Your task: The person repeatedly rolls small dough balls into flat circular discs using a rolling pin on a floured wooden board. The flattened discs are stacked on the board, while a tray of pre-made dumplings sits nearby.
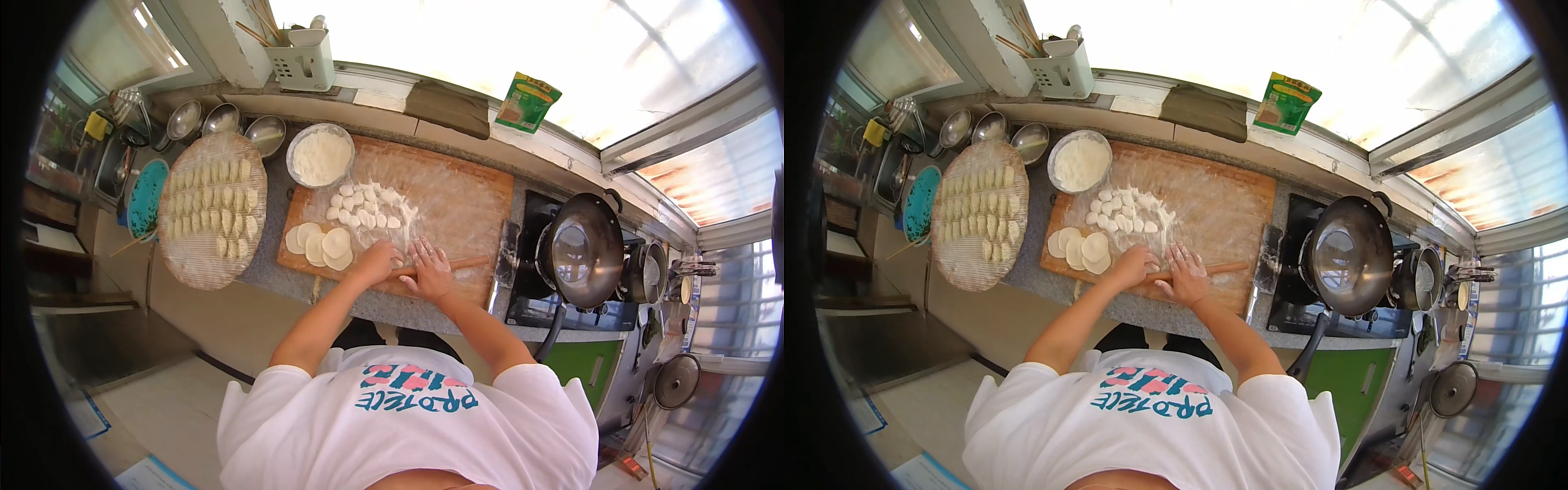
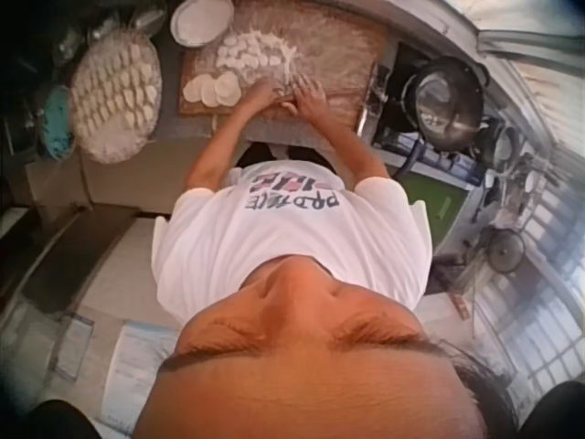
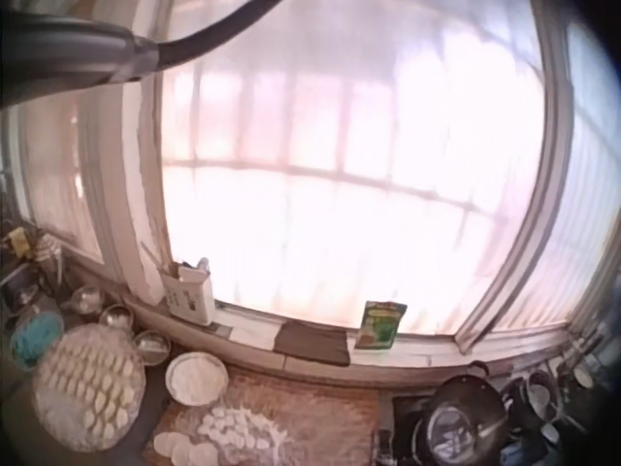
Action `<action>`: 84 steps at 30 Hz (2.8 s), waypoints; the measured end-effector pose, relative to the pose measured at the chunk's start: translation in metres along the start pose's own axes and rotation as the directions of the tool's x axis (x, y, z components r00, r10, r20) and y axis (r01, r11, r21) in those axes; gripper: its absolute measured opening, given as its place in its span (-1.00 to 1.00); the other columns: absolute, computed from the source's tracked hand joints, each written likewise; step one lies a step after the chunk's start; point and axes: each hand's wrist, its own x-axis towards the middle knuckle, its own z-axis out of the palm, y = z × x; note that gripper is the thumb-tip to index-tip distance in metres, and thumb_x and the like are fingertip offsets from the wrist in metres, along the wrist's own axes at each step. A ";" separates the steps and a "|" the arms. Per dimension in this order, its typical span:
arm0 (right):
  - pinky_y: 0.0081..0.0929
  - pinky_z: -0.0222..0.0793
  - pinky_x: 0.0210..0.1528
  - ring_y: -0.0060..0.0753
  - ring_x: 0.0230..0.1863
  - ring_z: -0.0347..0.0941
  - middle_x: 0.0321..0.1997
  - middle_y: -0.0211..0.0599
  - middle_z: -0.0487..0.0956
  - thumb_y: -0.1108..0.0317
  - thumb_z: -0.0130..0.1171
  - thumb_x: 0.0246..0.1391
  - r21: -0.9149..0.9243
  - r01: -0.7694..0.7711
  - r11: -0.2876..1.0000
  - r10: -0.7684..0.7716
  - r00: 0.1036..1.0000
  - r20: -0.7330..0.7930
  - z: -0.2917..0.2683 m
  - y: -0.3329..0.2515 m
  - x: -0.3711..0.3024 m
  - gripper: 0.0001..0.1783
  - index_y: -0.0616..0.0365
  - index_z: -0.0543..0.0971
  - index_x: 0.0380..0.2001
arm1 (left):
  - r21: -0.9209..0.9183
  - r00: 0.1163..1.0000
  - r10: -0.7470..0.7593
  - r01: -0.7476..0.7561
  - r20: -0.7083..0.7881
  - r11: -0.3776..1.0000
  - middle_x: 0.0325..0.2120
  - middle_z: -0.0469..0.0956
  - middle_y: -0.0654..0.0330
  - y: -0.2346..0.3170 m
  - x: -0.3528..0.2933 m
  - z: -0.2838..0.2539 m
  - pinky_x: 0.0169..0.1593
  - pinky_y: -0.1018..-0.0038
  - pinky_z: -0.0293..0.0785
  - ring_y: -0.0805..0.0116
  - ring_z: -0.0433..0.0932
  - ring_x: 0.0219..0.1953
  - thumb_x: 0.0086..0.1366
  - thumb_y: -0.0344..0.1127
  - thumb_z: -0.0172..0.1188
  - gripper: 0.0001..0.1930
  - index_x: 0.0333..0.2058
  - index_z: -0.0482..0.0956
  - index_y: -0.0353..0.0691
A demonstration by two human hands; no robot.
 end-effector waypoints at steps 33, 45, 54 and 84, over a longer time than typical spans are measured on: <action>0.03 0.03 0.48 0.05 0.50 0.13 0.46 0.06 0.27 -0.32 0.14 0.11 0.036 -0.045 0.998 0.047 0.998 -0.049 -0.008 -0.002 0.017 0.05 0.25 0.20 0.43 | 0.047 0.999 0.018 -0.016 -0.049 0.999 -0.35 0.63 -0.01 0.001 0.009 0.001 -0.07 0.14 0.50 -0.05 0.59 -0.16 0.15 -0.40 0.27 -0.91 -0.39 0.73 -0.20; 0.02 0.09 0.43 0.02 0.48 0.17 0.47 -0.01 0.28 -0.28 0.18 0.09 0.091 -0.031 0.995 0.036 0.997 -0.061 0.005 -0.013 -0.043 0.00 0.20 0.26 0.40 | 0.025 0.991 -0.132 0.132 -0.005 0.991 -0.29 0.62 -0.02 0.015 -0.005 -0.003 -0.09 0.17 0.52 -0.03 0.60 -0.17 0.16 -0.40 0.29 -0.88 -0.30 0.71 -0.22; 0.06 0.02 0.47 0.07 0.50 0.12 0.44 0.06 0.31 -0.28 0.13 0.15 0.063 -0.088 0.994 0.097 0.984 -0.147 -0.003 -0.005 0.011 0.01 0.30 0.22 0.41 | 0.045 0.998 -0.025 0.022 0.063 0.999 -0.30 0.59 -0.03 0.010 0.018 -0.010 -0.08 0.12 0.49 -0.10 0.57 -0.15 0.14 -0.47 0.22 -0.90 -0.37 0.69 -0.24; -0.08 0.30 0.15 -0.17 0.18 0.48 0.25 -0.27 0.51 0.26 0.37 -0.05 0.074 0.019 0.997 -0.002 0.976 -0.218 0.002 -0.007 -0.050 -0.61 -0.06 0.60 -0.09 | -0.005 0.989 0.140 -0.141 -0.035 0.990 -0.29 0.55 0.07 0.001 0.028 -0.010 -0.06 0.20 0.50 0.01 0.55 -0.11 0.13 -0.40 0.30 -0.93 -0.37 0.67 -0.20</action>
